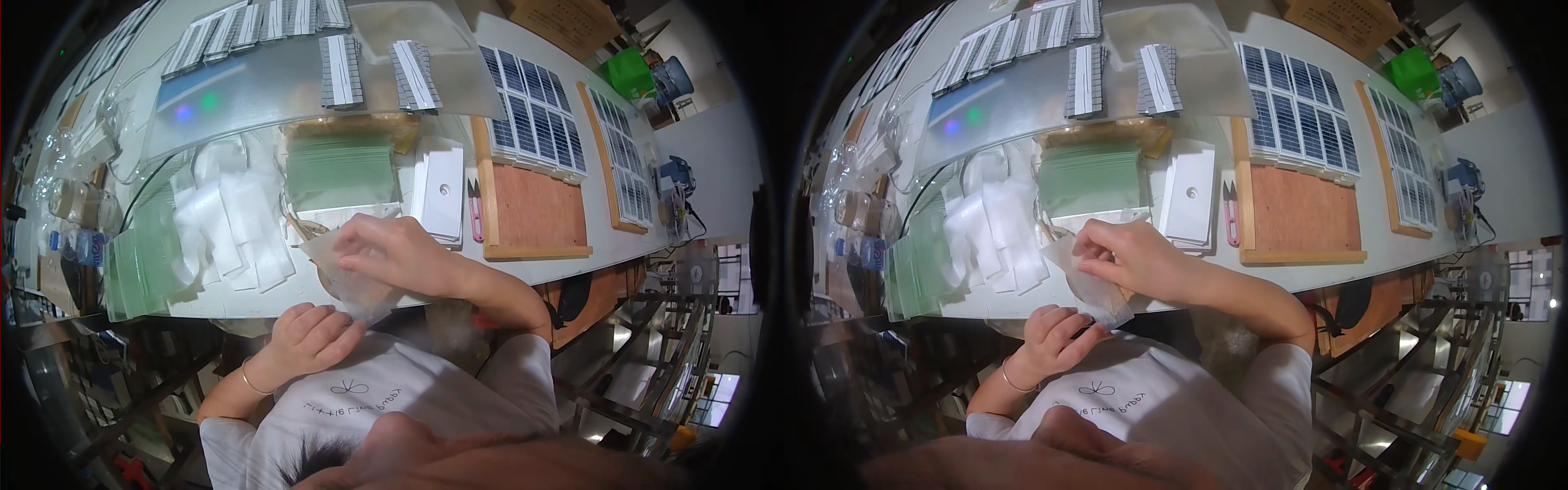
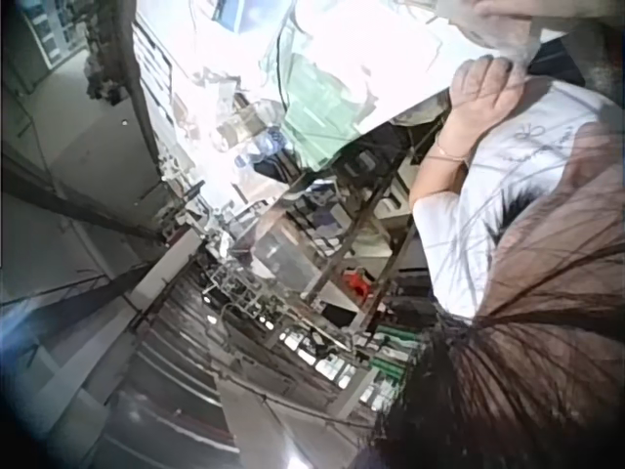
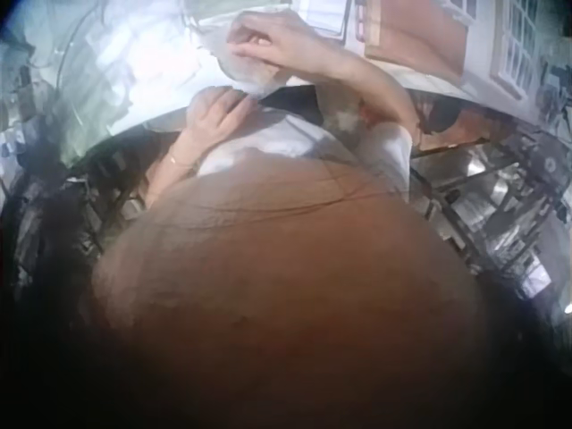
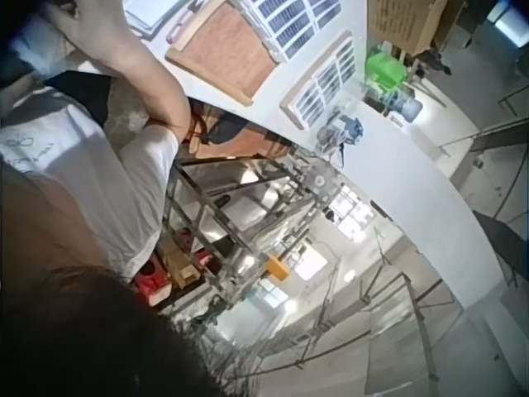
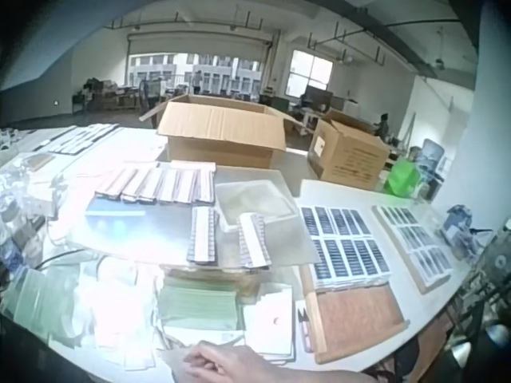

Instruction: The person assembles small solar panels by aligning solar cell strips with backing sheets, securing them together by hand, and placing the assembled panels onto a wooden tray.

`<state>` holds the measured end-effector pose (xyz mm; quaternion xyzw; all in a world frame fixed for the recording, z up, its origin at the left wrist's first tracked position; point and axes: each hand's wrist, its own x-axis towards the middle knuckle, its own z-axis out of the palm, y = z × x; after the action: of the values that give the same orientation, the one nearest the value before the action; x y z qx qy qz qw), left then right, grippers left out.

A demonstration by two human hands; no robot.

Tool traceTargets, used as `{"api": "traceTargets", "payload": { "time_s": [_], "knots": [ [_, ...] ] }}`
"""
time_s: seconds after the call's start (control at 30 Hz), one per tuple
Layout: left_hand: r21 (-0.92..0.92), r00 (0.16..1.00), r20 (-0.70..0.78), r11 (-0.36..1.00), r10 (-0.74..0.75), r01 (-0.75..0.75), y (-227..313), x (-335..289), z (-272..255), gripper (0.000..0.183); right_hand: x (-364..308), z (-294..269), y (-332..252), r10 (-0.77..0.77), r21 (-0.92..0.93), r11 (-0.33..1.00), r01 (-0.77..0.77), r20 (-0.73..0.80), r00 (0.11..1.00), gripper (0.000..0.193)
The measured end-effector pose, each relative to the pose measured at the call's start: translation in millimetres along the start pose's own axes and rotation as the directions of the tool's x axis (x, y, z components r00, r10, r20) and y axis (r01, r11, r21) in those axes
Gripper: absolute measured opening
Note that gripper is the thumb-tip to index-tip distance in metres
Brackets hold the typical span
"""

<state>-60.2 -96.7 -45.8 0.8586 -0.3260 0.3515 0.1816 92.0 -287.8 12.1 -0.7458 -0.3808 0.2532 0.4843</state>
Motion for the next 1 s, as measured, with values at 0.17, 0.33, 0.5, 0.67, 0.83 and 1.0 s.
{"api": "traceTargets", "payload": {
  "time_s": [0.17, 0.33, 0.5, 0.67, 0.83, 1.0],
  "knots": [
    [0.021, 0.999, 0.002, 0.999, 0.044, -0.044, 5.8, 9.6, 7.8, 0.029, 8.1, 4.2, 6.6, -0.034, 0.008, 0.999, 0.035, -0.087, 0.996, 0.025],
    [-0.076, 1.0, -0.012, 0.997, 0.022, -0.023, -2.6, 16.3, -15.5, 0.029, 14.0, -4.5, 3.8, 0.008, 0.01, 1.0, -0.007, -0.135, 0.991, 0.022],
    [-0.179, 0.989, 0.102, 0.976, -0.11, 0.127, -6.3, 10.4, -19.3, 0.035, 18.5, -5.0, 21.7, -0.282, -0.341, 0.922, 0.182, -0.269, 0.921, 0.016],
    [-0.162, 0.991, 0.061, 0.979, -0.116, 0.125, -1.0, 9.4, -19.6, 0.039, 16.4, -7.0, 18.1, -0.185, -0.172, 0.974, 0.147, -0.235, 0.954, 0.01],
    [-0.204, 0.992, 0.08, 0.973, -0.095, 0.11, -5.2, 4.0, -21.1, 0.038, 16.8, -10.8, 8.3, -0.131, -0.129, 0.986, 0.105, -0.21, 0.969, 0.009],
    [-0.185, 0.996, 0.062, 0.979, -0.071, 0.081, -4.6, 8.0, -22.8, 0.036, 16.1, -9.0, 16.0, -0.163, -0.194, 0.974, 0.118, -0.236, 0.958, 0.01]
  ]
}}
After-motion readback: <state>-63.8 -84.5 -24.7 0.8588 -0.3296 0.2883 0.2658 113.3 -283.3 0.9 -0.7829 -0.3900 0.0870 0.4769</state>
